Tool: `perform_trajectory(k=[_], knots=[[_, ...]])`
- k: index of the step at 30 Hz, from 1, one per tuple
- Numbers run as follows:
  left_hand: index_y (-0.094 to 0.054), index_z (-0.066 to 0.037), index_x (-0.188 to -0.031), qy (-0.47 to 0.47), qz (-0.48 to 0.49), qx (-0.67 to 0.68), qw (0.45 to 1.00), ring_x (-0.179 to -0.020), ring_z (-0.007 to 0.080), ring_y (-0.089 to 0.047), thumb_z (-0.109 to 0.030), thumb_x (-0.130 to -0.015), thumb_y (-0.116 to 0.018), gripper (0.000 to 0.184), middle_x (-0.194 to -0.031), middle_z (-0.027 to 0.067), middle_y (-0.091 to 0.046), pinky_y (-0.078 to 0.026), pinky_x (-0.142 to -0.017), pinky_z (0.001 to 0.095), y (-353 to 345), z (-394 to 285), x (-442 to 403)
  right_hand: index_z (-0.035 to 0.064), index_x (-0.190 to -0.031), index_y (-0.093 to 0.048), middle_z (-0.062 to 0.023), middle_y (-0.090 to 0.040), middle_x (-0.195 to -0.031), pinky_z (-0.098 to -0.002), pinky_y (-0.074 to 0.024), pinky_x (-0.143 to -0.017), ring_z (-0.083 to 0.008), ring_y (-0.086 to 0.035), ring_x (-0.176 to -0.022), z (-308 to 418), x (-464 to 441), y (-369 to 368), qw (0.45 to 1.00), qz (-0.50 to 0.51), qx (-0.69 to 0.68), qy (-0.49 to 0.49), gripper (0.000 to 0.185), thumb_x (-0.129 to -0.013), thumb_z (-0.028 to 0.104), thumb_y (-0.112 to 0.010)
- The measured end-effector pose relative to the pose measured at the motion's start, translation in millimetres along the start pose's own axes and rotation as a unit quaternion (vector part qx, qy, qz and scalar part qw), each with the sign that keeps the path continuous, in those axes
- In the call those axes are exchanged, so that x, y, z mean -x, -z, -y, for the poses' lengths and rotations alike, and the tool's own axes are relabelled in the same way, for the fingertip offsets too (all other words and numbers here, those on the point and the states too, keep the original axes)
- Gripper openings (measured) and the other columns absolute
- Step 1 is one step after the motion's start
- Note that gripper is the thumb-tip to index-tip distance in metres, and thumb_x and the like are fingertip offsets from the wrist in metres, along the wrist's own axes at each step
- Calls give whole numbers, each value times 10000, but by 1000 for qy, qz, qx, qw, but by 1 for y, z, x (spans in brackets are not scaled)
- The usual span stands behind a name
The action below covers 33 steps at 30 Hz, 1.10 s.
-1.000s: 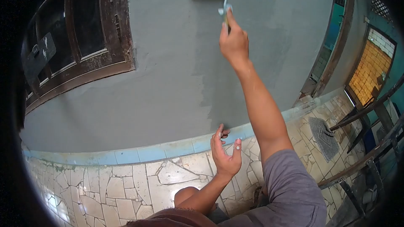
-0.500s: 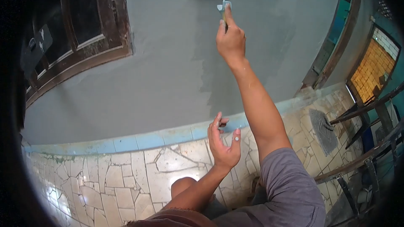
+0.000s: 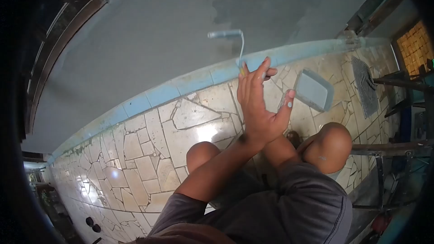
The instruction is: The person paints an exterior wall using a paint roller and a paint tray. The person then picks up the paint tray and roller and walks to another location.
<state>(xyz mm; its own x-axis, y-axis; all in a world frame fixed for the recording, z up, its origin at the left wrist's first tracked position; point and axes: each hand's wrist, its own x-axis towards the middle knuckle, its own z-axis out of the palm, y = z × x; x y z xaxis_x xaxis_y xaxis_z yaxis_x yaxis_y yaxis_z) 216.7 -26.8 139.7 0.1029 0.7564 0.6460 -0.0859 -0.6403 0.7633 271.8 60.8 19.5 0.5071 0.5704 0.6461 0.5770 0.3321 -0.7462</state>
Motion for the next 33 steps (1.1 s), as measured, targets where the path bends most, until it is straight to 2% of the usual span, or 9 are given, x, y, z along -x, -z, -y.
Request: perform_trajectory(k=[1,6,8,17,21,26,33], knots=[[-489,47,-1541,8,31,-6,999,-1126,353,-604,-153,-868,-796,766,-1245,180,-651,-444,-1024,454,-1,2,1,29,-1549,-570,-251,-694,-1407,-371,-553,-1031,-353,-720,-1249,6,21,-3,1000,2,5,-11,476,-1102,190,-608],[-481,15,-1557,24,93,-38,995,-1131,346,-591,-157,-843,-784,794,-1241,161,-657,-441,-1023,454,-7,18,7,29,-1547,-572,-252,-698,-1399,-371,-555,-1027,-356,-722,-1243,-27,29,-7,998,17,32,-60,474,-1100,184,-609],[-511,-50,-1552,48,93,-43,994,-1138,299,-625,-217,-838,-825,798,-1190,89,-680,-271,-1214,645,-11,24,5,29,-1547,-573,-252,-699,-1396,-371,-555,-1026,-357,-723,-1241,-45,18,-2,997,19,42,-69,474,-1100,182,-610],[-505,-39,-1555,72,101,-41,991,-1120,306,-617,-208,-831,-834,813,-1183,106,-675,-328,-1151,544,-17,36,2,30,-1544,-576,-253,-706,-1381,-371,-559,-1018,-363,-727,-1230,-91,5,-11,993,42,64,-90,470,-1097,171,-612],[-508,-34,-1550,82,102,-29,991,-1120,311,-616,-201,-828,-834,810,-1173,110,-677,-313,-1176,556,-19,40,0,30,-1543,-577,-254,-708,-1374,-372,-560,-1015,-365,-729,-1225,-101,6,-12,992,50,71,-91,469,-1096,167,-613],[-512,-28,-1546,76,100,-18,992,-1125,322,-615,-187,-826,-828,802,-1165,115,-678,-236,-1249,603,-22,42,0,31,-1541,-579,-254,-712,-1366,-372,-562,-1011,-369,-731,-1219,-107,10,-6,990,60,87,-94,467,-1094,161,-614],[-520,-7,-1532,78,106,-15,991,-1143,326,-623,-164,-813,-832,799,-1162,128,-678,-237,-1260,594,-22,37,0,31,-1539,-581,-255,-717,-1354,-372,-565,-1006,-373,-735,-1210,-120,12,11,987,72,108,-99,465,-1092,153,-615]])
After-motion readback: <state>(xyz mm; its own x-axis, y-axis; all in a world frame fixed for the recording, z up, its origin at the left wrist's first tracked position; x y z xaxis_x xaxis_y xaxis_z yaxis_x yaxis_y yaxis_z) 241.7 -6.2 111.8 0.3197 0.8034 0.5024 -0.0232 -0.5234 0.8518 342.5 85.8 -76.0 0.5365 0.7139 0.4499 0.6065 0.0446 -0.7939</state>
